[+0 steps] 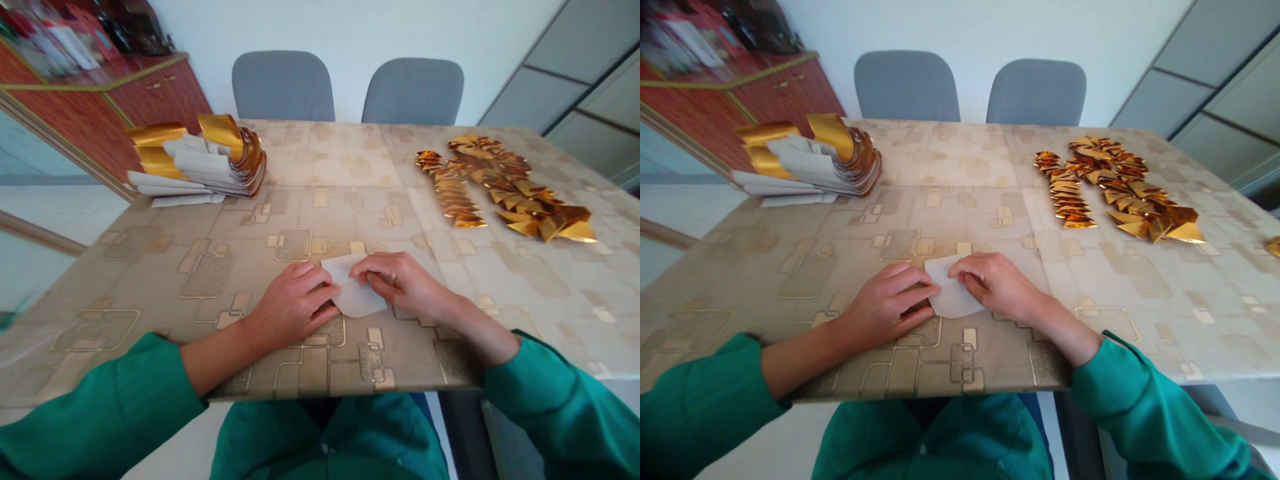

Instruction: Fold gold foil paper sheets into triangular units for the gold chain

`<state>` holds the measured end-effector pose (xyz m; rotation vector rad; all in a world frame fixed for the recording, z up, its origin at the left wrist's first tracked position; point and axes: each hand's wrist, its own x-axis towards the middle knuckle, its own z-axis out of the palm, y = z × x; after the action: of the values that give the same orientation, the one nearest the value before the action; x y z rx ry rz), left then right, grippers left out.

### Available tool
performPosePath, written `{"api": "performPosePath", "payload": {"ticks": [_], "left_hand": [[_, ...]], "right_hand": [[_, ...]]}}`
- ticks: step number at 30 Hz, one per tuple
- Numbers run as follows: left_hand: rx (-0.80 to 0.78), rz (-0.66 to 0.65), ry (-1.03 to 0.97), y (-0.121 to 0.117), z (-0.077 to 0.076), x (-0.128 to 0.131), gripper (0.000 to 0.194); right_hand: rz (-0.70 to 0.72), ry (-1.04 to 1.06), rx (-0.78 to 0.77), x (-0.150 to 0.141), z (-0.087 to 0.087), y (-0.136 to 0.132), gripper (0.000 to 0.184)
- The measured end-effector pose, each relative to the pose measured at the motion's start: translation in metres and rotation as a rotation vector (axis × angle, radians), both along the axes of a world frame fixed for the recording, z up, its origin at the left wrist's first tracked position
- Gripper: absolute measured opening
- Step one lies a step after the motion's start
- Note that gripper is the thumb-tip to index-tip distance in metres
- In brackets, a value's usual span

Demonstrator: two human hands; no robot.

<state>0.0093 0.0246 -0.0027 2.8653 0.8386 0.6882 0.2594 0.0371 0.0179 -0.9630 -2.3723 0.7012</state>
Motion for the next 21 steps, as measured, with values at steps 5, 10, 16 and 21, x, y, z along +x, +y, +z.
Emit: {"api": "performPosePath", "payload": {"ticks": [5,10,16,21], "left_hand": [[0.005,0.022,0.041,-0.001,0.0021,0.0006,0.019],[0.004,-0.013,0.047,0.0,0.0039,0.0023,0.017],[0.055,0.007,0.007,0.0016,0.0006,0.0021,0.02],[0.066,0.025,0.016,-0.0002,0.0015,0.0025,0.016]], "right_hand": [[0.003,-0.057,0.044,-0.004,-0.008,-0.004,0.025],[0.015,-0.073,0.042,-0.0042,-0.0114,-0.0039,0.024],[0.021,-0.068,0.022,-0.002,-0.0088,-0.0043,0.017],[0.04,-0.086,0.021,-0.0003,-0.0053,-0.0043,0.016]]}}
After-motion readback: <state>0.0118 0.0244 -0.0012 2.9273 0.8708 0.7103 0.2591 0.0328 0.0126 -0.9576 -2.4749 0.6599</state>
